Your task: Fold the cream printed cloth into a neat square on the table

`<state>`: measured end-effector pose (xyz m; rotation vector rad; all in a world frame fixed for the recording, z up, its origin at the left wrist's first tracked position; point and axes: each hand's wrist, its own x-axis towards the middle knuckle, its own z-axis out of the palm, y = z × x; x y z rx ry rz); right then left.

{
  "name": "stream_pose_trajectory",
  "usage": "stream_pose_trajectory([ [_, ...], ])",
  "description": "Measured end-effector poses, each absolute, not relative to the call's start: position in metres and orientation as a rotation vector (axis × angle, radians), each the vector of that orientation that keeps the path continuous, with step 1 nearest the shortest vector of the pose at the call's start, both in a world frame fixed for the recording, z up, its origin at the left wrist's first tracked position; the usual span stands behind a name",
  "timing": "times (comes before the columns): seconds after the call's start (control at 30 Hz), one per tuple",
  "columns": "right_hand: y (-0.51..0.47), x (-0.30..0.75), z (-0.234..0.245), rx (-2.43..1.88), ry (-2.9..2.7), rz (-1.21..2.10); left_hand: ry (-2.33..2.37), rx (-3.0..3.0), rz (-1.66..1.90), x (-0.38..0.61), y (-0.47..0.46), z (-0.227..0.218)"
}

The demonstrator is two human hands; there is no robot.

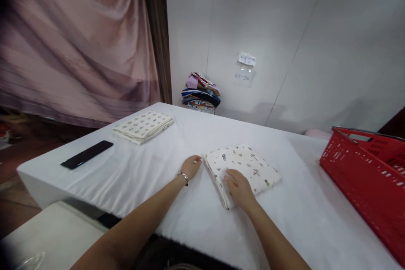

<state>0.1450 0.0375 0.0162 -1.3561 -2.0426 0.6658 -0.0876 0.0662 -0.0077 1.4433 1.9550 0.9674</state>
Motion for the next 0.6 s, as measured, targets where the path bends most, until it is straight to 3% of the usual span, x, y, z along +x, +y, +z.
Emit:
stream_pose_trajectory([
  [0.27, 0.049, 0.098, 0.027, -1.332, -2.230, 0.498, 1.944, 1.438, 1.042, -0.083, 0.093, -0.012],
  [0.6, 0.098, 0.041, 0.027, -1.659, -2.389, 0.267, 1.876, 1.443, 1.063, -0.087, 0.098, -0.018],
])
